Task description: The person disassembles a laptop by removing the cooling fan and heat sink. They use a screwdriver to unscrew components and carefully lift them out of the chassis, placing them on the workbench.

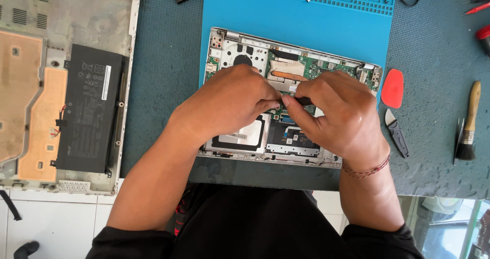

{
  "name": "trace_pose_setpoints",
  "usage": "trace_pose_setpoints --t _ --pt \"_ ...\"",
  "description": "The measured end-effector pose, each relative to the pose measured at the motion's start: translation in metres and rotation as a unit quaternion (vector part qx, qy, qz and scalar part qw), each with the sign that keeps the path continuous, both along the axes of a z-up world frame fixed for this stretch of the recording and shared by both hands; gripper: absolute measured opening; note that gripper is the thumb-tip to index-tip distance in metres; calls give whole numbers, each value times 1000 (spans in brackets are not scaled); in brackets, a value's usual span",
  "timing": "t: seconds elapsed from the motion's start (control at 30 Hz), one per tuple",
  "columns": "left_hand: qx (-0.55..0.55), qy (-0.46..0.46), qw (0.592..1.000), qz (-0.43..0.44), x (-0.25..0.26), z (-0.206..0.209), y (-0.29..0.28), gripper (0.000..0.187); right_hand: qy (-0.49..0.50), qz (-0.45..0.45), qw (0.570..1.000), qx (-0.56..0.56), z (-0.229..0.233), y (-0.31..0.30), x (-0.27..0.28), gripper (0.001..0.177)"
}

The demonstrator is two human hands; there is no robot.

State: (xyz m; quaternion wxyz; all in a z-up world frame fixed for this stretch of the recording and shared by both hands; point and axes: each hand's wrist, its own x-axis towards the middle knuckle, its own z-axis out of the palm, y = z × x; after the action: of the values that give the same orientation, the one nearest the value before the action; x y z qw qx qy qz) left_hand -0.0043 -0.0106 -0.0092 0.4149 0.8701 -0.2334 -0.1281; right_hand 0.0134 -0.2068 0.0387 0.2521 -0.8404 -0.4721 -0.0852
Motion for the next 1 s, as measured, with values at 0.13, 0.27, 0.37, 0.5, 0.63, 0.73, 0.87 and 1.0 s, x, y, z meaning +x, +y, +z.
trace_pose_setpoints --t 0.13,0.27,0.37,0.5,0.63,0.73,0.87,1.0 --pt "13 -13 1000 -2 0 -3 0 17 -47 -19 998 -35 -2 -3 -1 26" --pt "12 -62 998 5 0 0 5 39 54 19 997 -58 10 -3 -1 19" --pt "40 -109 993 31 2 0 7 21 119 73 990 -27 20 1 2 12" --pt "71 -153 985 39 3 -11 12 19 127 102 986 -37 26 3 2 14" --pt "72 -153 984 59 3 -6 17 19 100 31 994 -7 14 1 -2 22" --pt "72 -150 984 66 3 -4 18 19 42 -57 997 -25 1 -4 -4 26" --pt "87 -145 983 69 3 -3 19 19 25 -119 988 -97 0 -9 -4 27" --pt "84 -151 983 67 2 -5 20 20 67 -15 993 -94 23 3 -5 13"
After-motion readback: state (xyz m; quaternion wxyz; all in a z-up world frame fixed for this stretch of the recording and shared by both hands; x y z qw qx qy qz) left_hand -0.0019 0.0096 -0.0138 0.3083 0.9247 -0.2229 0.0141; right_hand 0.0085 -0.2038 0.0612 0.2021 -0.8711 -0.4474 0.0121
